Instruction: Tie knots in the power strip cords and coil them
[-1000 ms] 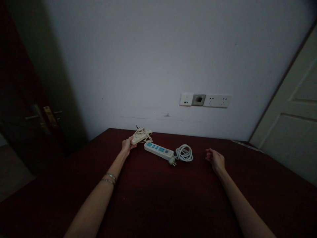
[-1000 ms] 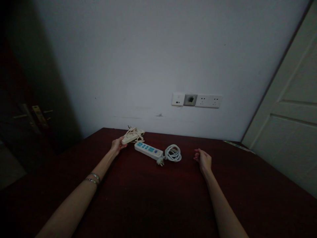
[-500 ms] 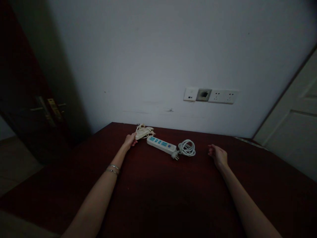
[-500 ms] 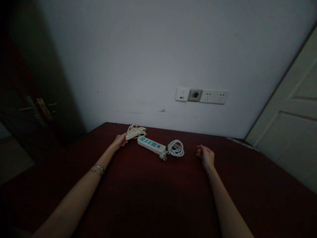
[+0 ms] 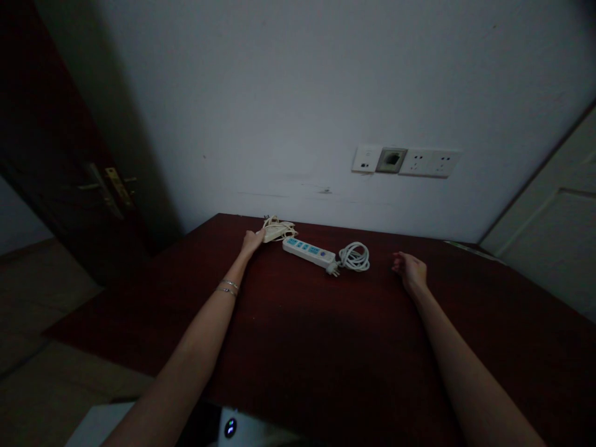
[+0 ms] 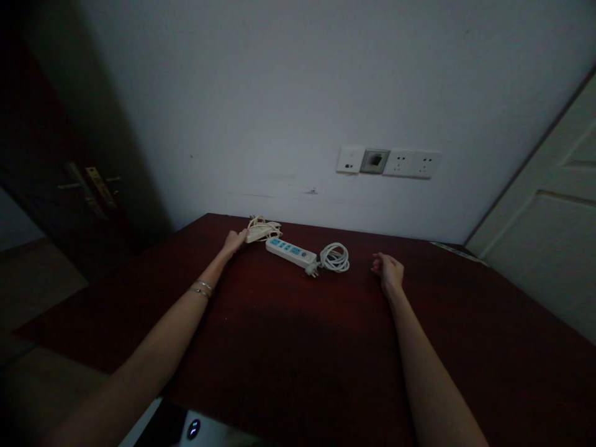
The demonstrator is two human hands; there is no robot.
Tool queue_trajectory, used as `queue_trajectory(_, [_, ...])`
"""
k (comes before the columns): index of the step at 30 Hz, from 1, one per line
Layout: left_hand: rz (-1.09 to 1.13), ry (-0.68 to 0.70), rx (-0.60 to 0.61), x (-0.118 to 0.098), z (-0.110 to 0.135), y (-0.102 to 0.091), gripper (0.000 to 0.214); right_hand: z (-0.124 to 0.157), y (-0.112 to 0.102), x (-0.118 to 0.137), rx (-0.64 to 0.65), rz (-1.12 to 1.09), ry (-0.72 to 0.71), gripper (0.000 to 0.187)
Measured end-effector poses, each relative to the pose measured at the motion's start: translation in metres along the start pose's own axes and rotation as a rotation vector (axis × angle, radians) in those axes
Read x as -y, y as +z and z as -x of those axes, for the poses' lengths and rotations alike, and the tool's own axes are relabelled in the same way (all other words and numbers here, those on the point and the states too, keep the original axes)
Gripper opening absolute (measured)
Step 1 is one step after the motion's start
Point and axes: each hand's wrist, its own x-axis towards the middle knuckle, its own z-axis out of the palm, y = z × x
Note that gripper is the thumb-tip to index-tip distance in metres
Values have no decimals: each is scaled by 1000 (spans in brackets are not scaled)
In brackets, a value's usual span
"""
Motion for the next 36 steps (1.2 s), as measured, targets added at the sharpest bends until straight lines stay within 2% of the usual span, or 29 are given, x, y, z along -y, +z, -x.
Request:
queue_trajectory(4, [-185,131,-184,-25,8,-13,44,3,0,2,-6,6,-14,19])
queue_trajectory(7, [-284,287,-164,-52,22,-7,38,4,0,3,-2,17,-22,20])
queue_trajectory(10, [-594,723,211,-75,49,15,44,4,0,2,15,36,-30,21])
queue_trajectory(12, [-748,960,467,-81,70,37,56,4,-1,1,28,53,-39,21])
queue_trajectory(13, [-845,1029,586,-81,80,49,67,4,-1,1,32,62,-43,22])
queue_trajectory(14, [-949,1031,678,-79,88,60,78,4,-1,0,36,71,-46,22])
queue_trajectory(16, [-1123,915,815,-71,98,77,90,4,0,0,45,88,-51,23])
queue_trajectory(20, [-1171,844,915,-55,95,91,91,4,1,0,78,123,-54,24])
queue_trajectory(27, [-1108,908,894,-45,77,94,87,4,6,2,170,190,-25,24])
queue_trajectory(31, [-1057,979,833,-33,65,103,80,9,15,9,296,246,61,28])
queue_trajectory(36, [-1015,992,754,-24,53,105,76,20,31,25,479,301,176,43])
